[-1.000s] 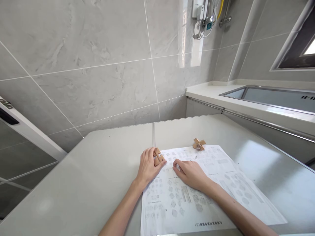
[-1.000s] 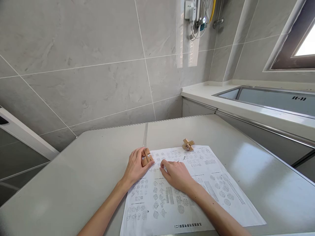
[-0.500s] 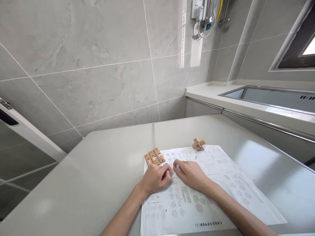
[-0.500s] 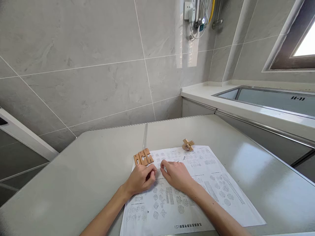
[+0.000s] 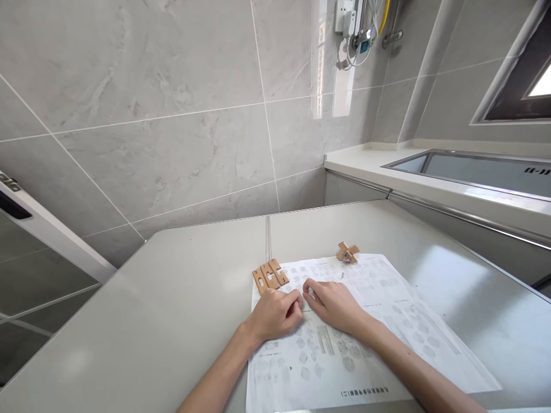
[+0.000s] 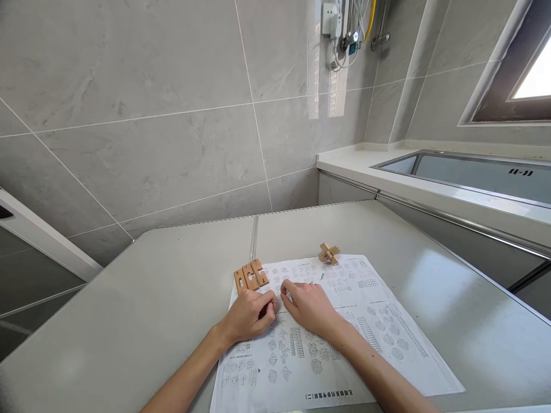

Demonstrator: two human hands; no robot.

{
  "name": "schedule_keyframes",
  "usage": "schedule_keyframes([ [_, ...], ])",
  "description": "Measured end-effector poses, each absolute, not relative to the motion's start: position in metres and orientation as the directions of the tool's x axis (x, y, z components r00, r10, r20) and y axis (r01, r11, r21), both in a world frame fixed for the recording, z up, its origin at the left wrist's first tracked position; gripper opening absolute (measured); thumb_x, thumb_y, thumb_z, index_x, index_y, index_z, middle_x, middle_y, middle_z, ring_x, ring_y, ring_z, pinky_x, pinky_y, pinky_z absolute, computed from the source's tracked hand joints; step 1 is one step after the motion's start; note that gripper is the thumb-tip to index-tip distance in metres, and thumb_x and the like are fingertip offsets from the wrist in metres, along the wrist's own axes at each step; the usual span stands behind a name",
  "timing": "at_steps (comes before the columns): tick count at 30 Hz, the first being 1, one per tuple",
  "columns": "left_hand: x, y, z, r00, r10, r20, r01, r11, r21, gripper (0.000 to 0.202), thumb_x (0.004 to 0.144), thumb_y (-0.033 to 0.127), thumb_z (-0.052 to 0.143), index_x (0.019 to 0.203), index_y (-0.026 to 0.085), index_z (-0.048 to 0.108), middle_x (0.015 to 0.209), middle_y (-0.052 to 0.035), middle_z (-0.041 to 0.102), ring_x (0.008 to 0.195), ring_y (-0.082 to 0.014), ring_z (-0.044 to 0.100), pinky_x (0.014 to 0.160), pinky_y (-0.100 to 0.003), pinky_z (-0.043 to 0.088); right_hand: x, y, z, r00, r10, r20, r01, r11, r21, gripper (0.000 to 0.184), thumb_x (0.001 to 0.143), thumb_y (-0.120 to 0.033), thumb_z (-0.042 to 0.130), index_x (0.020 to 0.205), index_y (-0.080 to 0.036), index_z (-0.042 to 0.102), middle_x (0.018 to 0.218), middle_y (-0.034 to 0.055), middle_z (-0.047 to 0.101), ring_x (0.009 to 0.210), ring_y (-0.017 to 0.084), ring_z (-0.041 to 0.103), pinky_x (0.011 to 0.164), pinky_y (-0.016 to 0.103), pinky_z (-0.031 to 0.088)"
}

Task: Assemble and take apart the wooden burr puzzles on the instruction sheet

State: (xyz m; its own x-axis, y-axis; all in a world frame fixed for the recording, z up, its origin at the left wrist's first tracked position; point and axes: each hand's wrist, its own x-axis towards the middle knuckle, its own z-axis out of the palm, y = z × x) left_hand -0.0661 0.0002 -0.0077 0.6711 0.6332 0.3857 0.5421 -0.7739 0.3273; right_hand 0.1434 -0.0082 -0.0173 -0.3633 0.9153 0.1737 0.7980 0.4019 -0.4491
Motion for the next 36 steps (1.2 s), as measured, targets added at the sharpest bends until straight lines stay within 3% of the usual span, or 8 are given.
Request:
schedule_keyframes([
  [36, -0.0651, 0.0, -0.0082, 0.669, 0.65, 0.361, 0.567, -0.76, 0.317, 0.015, 0.083, 0.009, 0.049, 0.075, 0.021, 0.054, 0.052, 0.0071, 0.044, 0.043, -0.0105, 0.037, 0.049, -0.025, 0.026, 0.1439, -0.009, -0.0177, -0.369, 0.911, 0.182, 0.788, 0.411, -0.458, 0.013, 0.102, -0.021, 0.048, 0.095, -0.025, 0.059, 0.069, -0.0019, 0.069, 0.058, 0.018, 0.059, 0.056, 0.027, 0.024],
])
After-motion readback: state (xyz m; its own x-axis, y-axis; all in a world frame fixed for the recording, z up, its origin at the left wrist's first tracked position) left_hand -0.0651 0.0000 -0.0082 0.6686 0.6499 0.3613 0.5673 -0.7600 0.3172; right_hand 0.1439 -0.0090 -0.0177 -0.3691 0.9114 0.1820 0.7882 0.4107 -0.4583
